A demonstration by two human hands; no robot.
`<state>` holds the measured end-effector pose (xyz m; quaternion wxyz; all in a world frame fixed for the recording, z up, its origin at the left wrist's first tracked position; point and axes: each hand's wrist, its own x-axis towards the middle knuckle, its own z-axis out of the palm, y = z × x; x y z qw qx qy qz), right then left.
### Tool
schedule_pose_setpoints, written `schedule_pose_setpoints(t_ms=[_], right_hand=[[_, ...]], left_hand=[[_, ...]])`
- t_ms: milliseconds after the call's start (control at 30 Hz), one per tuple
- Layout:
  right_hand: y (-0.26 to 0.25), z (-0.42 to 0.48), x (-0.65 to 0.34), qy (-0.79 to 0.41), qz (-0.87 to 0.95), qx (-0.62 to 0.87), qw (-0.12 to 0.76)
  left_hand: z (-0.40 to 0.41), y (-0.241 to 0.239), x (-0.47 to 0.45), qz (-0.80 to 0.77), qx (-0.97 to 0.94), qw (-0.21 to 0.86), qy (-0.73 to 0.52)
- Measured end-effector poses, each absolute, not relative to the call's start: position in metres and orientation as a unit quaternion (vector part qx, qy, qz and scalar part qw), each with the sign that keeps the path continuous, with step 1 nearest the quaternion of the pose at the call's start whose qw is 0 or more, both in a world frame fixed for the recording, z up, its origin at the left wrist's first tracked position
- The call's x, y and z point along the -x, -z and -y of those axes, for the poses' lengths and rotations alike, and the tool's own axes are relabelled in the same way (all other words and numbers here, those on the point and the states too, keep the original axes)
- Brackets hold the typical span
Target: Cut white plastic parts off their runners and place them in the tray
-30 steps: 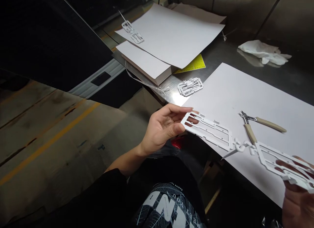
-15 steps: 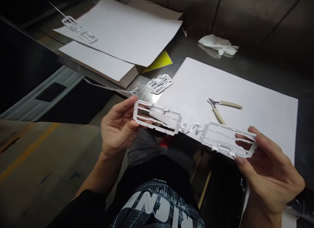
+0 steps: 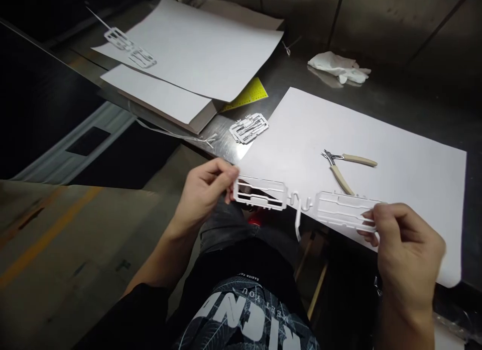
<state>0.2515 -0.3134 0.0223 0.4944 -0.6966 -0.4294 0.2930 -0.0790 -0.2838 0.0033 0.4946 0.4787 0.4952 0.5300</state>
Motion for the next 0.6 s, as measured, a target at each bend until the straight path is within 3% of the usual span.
schedule_pose_setpoints(t_ms=[133,333,500,600], right_hand=[[-0.027,0.296,-0.244,-0.384,0.362,0.672,0.519],[-0.018,0.281,-0.255,-0.385,0.361,0.661,0.533],[-0.018,0.273,-0.251,-0.434,0.355,0.650,0.513],[-0.013,0.262,-0.260,-0.395,0.418,0.638,0.512]], left_hand=[[0.277,-0.008,0.072,-0.510,-0.541,0.447,-0.497],[0.267,-0.007,0.078,-0.387,-0.756,0.262,-0.458],[0.264,-0.011,0.078,-0.380,-0.795,0.252,-0.399],[0.266,-0.011,0.078,-0.388,-0.787,0.251,-0.409]])
